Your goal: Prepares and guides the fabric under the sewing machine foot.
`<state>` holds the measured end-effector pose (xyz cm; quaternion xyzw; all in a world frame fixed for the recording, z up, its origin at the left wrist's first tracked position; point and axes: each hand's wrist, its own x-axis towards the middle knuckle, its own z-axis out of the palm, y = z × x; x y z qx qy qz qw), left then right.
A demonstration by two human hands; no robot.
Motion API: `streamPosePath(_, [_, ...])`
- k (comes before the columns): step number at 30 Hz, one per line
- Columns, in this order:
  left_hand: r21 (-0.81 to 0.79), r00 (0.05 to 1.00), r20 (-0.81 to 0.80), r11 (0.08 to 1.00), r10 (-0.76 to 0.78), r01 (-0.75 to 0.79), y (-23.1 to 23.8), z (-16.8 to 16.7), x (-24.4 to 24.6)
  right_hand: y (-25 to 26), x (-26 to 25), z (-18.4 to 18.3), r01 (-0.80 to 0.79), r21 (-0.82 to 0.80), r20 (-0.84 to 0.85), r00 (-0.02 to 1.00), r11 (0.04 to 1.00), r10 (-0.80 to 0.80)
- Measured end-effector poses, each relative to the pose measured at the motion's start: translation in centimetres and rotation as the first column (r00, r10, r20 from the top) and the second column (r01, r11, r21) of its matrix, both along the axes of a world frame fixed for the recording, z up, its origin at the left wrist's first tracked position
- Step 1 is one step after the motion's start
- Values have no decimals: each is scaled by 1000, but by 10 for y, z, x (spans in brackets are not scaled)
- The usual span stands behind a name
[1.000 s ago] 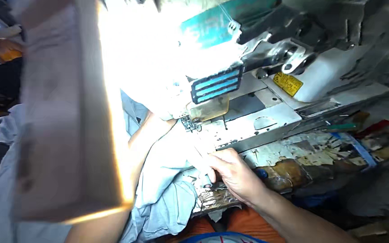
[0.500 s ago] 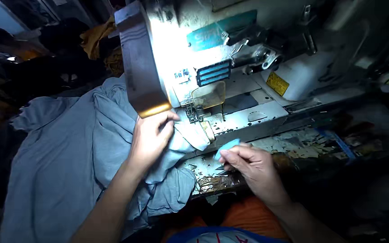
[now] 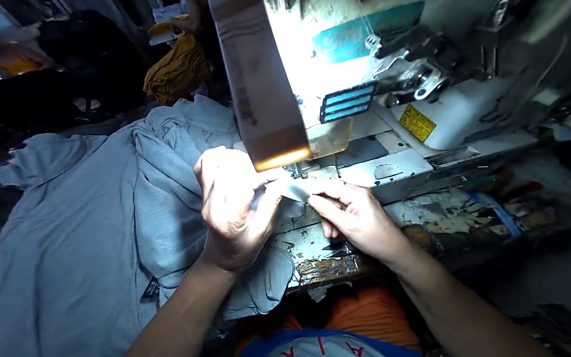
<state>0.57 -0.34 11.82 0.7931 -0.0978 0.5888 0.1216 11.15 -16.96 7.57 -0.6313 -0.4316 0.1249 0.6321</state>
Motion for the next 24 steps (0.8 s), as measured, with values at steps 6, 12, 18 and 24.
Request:
streamPosePath(6, [184,987,-151,980,-50,78,-21,-1,-35,-32,-26,-13,-127,165,356,933,978,61])
streamPosePath(12, [501,768,-613,843,186,196,-42,36,-38,-40,-35,-25,-91,104,450,892,990,35])
streamPosePath(18, [547,549,-766,787,334,285,-11,45,-29,-18,-37,-63,-9,193,215,976,981,-33])
streamPosePath(24, [563,614,-722,787,319,254,24,50,-15,1,-21,-71,14,212,216,975,977,-61])
